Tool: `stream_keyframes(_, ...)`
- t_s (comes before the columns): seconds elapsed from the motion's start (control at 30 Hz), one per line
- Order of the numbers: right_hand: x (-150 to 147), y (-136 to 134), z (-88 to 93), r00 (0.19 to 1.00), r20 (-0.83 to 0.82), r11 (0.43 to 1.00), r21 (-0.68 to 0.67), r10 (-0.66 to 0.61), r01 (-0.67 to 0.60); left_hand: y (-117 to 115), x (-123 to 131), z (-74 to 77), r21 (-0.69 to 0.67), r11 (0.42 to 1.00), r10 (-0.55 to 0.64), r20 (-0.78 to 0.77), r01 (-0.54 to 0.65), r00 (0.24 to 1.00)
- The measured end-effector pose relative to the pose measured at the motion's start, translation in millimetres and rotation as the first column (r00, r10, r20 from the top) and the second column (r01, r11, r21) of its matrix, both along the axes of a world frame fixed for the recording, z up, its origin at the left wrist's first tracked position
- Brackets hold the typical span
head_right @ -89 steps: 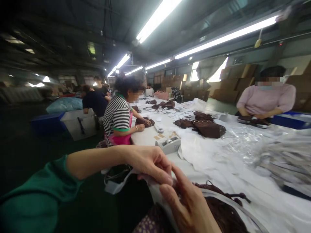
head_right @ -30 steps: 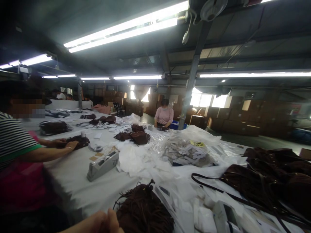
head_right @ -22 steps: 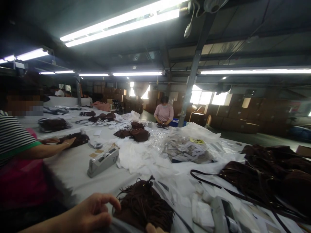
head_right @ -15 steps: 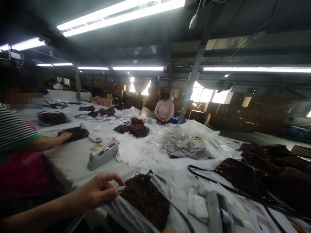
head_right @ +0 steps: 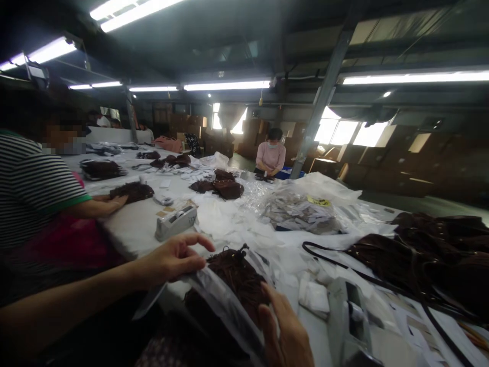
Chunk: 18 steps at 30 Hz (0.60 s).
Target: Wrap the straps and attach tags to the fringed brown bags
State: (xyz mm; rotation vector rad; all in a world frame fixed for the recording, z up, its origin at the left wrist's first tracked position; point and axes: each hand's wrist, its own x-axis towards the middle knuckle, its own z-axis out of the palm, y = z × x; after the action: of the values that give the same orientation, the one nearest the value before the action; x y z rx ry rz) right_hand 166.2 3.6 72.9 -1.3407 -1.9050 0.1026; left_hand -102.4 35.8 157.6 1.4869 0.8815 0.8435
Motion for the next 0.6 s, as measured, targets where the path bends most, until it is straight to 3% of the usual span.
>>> stream_keyframes(0.1,-43.0,-0.1,18.7,0.961,-0.194,0.956,-0.176,0.199,-0.234,1.1,21.1,-3.2,-0.002,0.996,-0.090,0.023,0.090,0.996)
stream_keyframes(0.17,-59.4,-1.2,24.2,0.926,-0.276,0.910,-0.252,0.257,-0.328,5.0,24.7,-8.3,-0.016,0.996,-0.088,0.028,0.089,0.996)
stream_keyframes(0.3,-58.1,-0.4,23.1,0.946,-0.252,0.905,-0.322,0.203,-0.279,15.9,9.2,-21.6,0.084,0.981,-0.161,-0.177,0.178,0.971)
stream_keyframes(0.43,-45.5,2.9,17.2,0.953,-0.176,0.858,-0.418,0.245,-0.298,18.0,-6.2,-23.7,0.189,0.909,-0.220,-0.539,0.372,0.813)
stream_keyframes(0.5,-44.7,3.5,16.4,0.949,-0.158,0.841,-0.441,0.273,-0.315,13.3,-6.7,-18.2,0.266,0.872,-0.149,-0.655,0.410,0.741)
stream_keyframes(0.6,-48.1,2.8,19.2,0.951,-0.151,0.840,-0.445,0.272,-0.311,5.7,-0.7,-8.5,0.414,0.801,0.000,-0.723,0.433,0.691)
